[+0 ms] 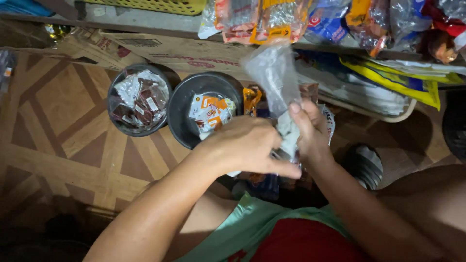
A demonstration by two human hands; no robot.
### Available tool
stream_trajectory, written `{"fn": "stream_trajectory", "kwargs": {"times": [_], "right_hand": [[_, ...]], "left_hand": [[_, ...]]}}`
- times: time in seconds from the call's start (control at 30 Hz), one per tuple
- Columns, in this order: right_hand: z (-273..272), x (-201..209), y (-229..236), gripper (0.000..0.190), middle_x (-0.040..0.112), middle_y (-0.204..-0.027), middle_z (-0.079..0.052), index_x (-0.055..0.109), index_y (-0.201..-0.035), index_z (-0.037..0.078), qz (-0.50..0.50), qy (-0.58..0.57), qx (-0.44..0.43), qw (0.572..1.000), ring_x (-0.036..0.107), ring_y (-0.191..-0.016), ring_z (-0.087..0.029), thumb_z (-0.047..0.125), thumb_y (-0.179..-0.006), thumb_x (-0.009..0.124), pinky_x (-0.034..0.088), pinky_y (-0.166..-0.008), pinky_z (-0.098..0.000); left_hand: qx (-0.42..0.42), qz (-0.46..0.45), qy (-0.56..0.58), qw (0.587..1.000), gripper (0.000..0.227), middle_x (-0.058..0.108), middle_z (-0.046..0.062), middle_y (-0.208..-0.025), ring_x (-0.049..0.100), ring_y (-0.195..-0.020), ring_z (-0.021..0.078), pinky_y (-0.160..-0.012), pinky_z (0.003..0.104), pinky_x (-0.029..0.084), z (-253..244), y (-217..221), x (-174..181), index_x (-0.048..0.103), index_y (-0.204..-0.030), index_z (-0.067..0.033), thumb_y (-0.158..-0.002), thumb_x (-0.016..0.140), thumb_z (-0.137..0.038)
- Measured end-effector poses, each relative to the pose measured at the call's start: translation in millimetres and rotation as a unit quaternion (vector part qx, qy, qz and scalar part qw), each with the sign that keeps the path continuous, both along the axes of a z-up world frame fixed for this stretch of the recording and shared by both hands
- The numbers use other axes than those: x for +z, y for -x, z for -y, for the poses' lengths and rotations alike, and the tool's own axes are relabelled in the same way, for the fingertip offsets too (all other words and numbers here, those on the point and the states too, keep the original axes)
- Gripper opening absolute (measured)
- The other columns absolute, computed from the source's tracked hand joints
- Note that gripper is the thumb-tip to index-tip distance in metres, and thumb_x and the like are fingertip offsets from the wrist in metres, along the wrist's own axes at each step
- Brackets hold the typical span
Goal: The person sits on the floor and wipes various packaged items with a white cloth. They pick up each package, wipe it, and place it into a black bucket. The items include plastic-wrapped goods and small packets.
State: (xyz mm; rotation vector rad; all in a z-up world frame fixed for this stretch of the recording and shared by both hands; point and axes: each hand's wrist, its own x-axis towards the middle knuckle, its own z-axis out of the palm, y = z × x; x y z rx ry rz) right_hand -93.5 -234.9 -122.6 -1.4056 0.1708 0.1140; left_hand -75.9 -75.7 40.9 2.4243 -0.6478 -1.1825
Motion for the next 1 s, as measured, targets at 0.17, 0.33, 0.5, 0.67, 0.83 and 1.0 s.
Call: {"fn": "stream_trajectory", "kwargs": {"times": [0.17,0.33,0.5,0.67,0.83,1.0], "right_hand": [[-9.5,57.2,2.6,0.032,0.064,-0.090,-0.011,0.059,-0.107,0.009,0.042,-0.029,-0.091,0.995,0.060,-0.084,-0.021,0.040,-0.098,0.063,0.053,-0.090,-0.0426],[4.4,4.2,-3.5,0.031,0.070,-0.107,-0.010,0.060,-0.126,0.009,0.017,-0.159,-0.119,0.980,0.068,-0.092,-0.018,0.031,-0.104,0.061,0.059,-0.078,-0.0326],[0.4,41.6,-16.7,0.034,0.071,-0.115,-0.018,0.056,-0.131,0.005,0.035,-0.286,-0.034,0.957,0.072,-0.090,-0.020,0.020,-0.102,0.064,0.061,-0.059,-0.0293],[14.3,18.0,-30.2,0.029,0.072,-0.101,-0.016,0.060,-0.122,0.004,0.061,-0.246,-0.074,0.965,0.073,-0.089,-0.019,0.027,-0.105,0.059,0.066,-0.071,-0.0345],[27.8,15.8,-31.3,0.029,0.073,-0.088,-0.012,0.065,-0.105,0.007,-0.051,-0.248,-0.152,0.955,0.073,-0.076,-0.018,0.036,-0.103,0.062,0.068,-0.069,-0.0377],[34.4,-66.5,-18.5,0.035,0.068,-0.107,-0.014,0.064,-0.121,0.002,-0.253,-0.204,-0.103,0.940,0.061,-0.090,-0.023,0.013,-0.088,0.065,0.053,-0.073,-0.0341]], "left_hand": [[0.076,0.065,-0.070,0.992,0.076,0.072,0.015,-0.086,0.064,-0.071,0.0291,-0.068,0.038,0.052,-18.5,0.4,-34.2,0.075,-0.089,-0.0033,-0.091,0.044,-0.074],[0.186,-0.036,0.131,0.973,0.115,0.046,0.040,-0.147,0.046,-0.138,0.0511,-0.116,0.057,0.038,-11.6,1.4,-20.8,0.044,-0.142,0.0152,-0.077,0.058,-0.078],[0.298,0.028,0.346,0.889,0.036,0.077,0.015,-0.106,0.074,-0.104,0.0290,-0.094,0.044,0.059,-6.6,8.4,-62.0,0.069,-0.119,-0.0003,-0.091,0.076,-0.022],[0.332,0.067,0.411,0.846,0.020,0.078,0.007,-0.096,0.068,-0.096,0.0124,-0.088,0.035,0.059,-1.9,-14.5,-59.0,0.074,-0.107,-0.0082,-0.088,0.077,-0.014],[0.340,0.194,0.339,0.856,0.023,0.079,0.006,-0.098,0.071,-0.092,0.0131,-0.087,0.038,0.060,-19.1,-54.1,-11.5,0.075,-0.111,-0.0125,-0.088,0.077,-0.017],[0.265,0.486,0.323,0.768,0.039,0.077,0.019,-0.112,0.074,-0.089,0.0250,-0.080,0.034,0.059,-64.1,-122.9,-21.8,0.065,-0.118,0.0097,-0.091,0.080,-0.015]]}}
